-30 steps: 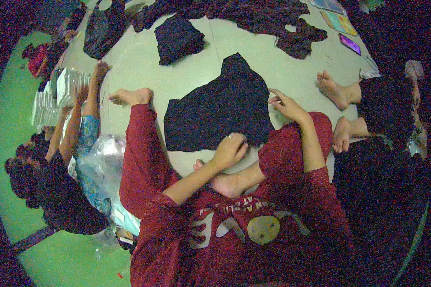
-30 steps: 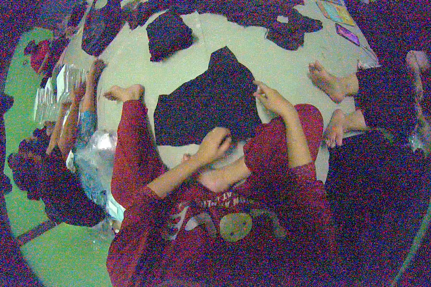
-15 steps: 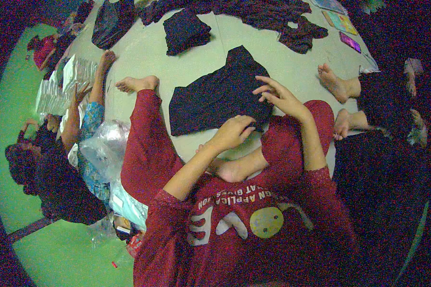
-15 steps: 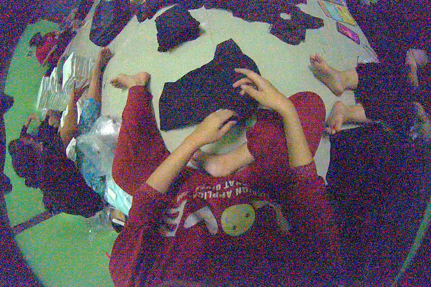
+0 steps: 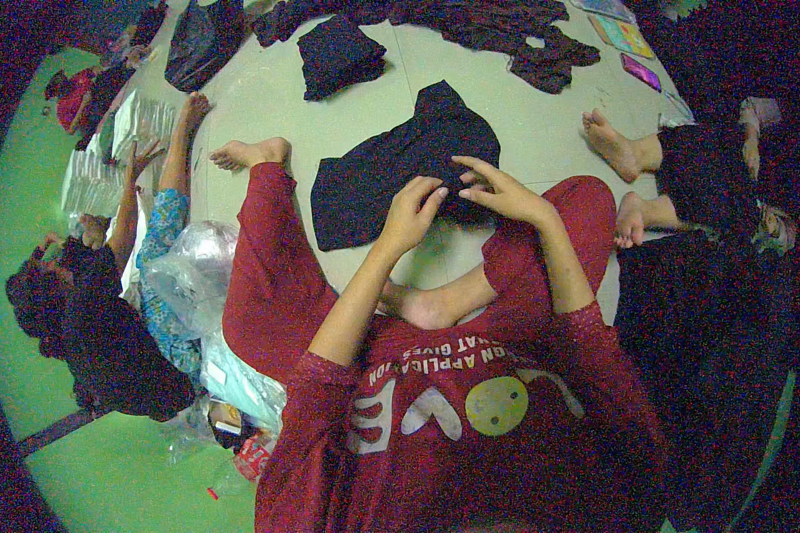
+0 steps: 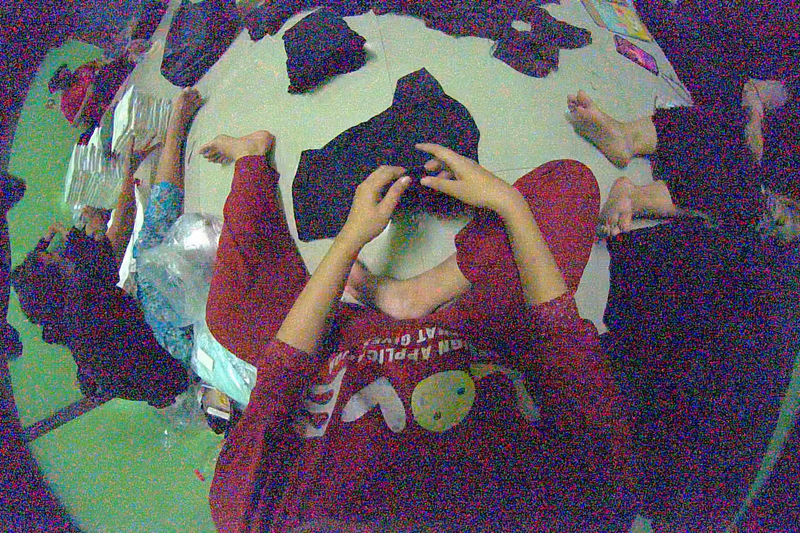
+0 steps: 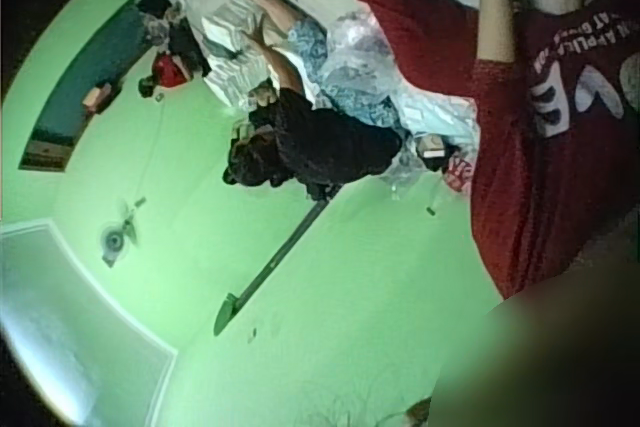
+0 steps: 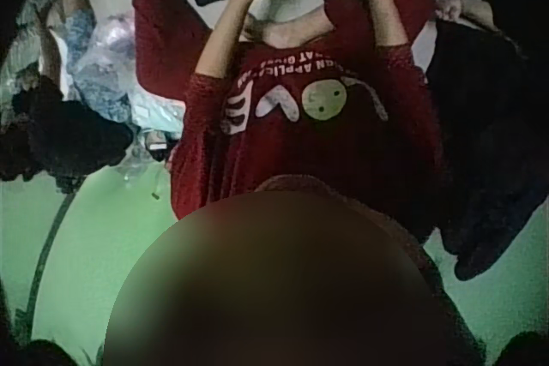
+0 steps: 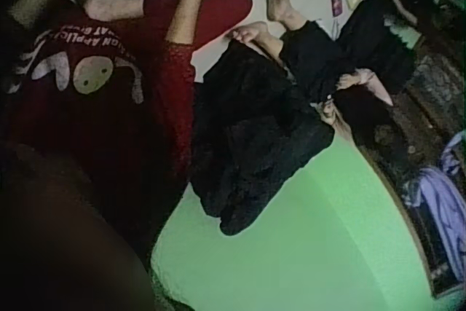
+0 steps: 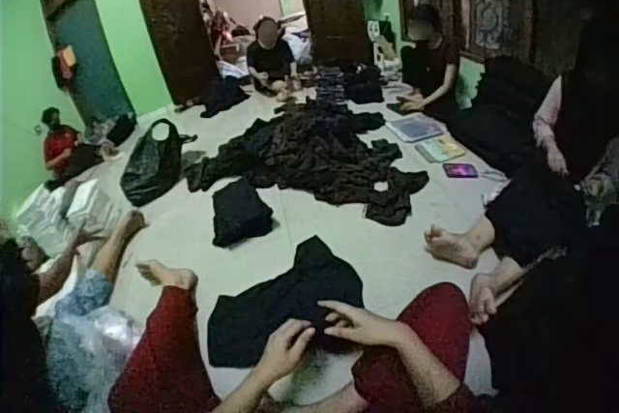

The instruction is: The person sits on the floor and folds dark garments by hand, smoothing and aligning each piece before folding it into a compact rectangle. The folded items are stacked in a pile nearby.

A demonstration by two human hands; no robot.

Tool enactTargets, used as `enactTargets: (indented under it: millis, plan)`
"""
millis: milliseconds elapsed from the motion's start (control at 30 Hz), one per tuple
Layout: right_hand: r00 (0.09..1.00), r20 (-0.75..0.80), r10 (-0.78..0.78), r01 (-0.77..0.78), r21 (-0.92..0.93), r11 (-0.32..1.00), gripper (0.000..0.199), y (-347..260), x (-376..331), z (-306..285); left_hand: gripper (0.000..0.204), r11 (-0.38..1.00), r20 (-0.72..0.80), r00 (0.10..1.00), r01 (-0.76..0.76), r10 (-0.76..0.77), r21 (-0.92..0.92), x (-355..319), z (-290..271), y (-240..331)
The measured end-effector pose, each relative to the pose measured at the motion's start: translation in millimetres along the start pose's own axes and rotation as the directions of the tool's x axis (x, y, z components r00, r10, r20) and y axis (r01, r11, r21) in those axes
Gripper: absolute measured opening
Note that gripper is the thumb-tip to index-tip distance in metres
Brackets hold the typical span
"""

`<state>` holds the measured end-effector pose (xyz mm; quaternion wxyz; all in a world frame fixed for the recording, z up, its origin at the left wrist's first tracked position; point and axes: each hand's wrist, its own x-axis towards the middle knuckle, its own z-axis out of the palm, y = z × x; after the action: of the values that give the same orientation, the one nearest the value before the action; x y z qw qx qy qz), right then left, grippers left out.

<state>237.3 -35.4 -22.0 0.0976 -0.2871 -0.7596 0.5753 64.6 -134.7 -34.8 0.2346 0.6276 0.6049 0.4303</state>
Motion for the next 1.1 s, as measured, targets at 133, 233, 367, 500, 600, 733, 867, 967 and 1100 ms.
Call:
enactTargets:
  millis: [133, 233, 367, 500, 600, 733, 867, 967, 1100]
  plan:
    - [0.984, -0.033, -0.176, 0.173, -0.077, 0.982, 0.055, -12.8, 0.1, 10.6, 0.02, 0.996, 0.074, 0.997, 0.003, 0.004, -0.089, 5.9, -5.1, 11.9]
    - [0.956, -0.08, -0.282, 0.261, -0.207, 0.943, 0.054, -27.1, -0.3, 23.1, 0.018, 0.99, -0.191, 0.982, -0.031, 0.005, -0.135, -0.5, -1.9, 10.4]
    - [0.969, -0.051, -0.242, 0.221, -0.256, 0.941, 0.048, -41.6, -3.7, 12.4, 0.041, 0.976, -0.169, 0.976, -0.1, 0.134, 0.195, -28.5, 2.7, -17.6]
    - [0.914, -0.128, -0.385, 0.306, -0.404, 0.862, 0.042, -56.8, -13.6, -19.1, 0.029, 0.823, -0.168, 0.964, 0.265, -0.208, 0.502, -44.5, -43.8, -58.1]
    - [0.869, -0.18, -0.461, 0.293, -0.562, 0.773, 0.042, -80.0, -21.7, -55.2, 0.03, 0.84, -0.237, 0.961, 0.244, -0.142, 0.484, -29.5, -111.4, -56.7]
    - [0.83, -0.196, -0.522, 0.342, -0.561, 0.754, 0.045, -127.7, -33.5, -104.2, 0.027, 0.978, -0.135, 0.98, -0.124, 0.147, 0.166, -4.6, -189.2, -6.1]
    - [0.738, -0.227, -0.635, 0.393, -0.621, 0.679, 0.045, -165.5, -42.7, -110.6, 0.025, 0.865, -0.006, 0.986, -0.141, 0.164, 0.481, 9.8, -232.7, 52.0]
    - [0.668, -0.253, -0.699, 0.372, -0.701, 0.609, 0.045, -189.0, -47.3, -108.6, 0.026, 0.7, 0.036, 0.975, -0.183, 0.219, 0.691, 15.1, -243.5, 93.2]
    - [0.76, -0.269, -0.591, 0.197, -0.772, 0.604, 0.052, -217.9, -62.2, -120.5, 0.022, 0.69, 0.074, 0.979, -0.186, 0.189, 0.699, 12.9, -260.3, 117.9]
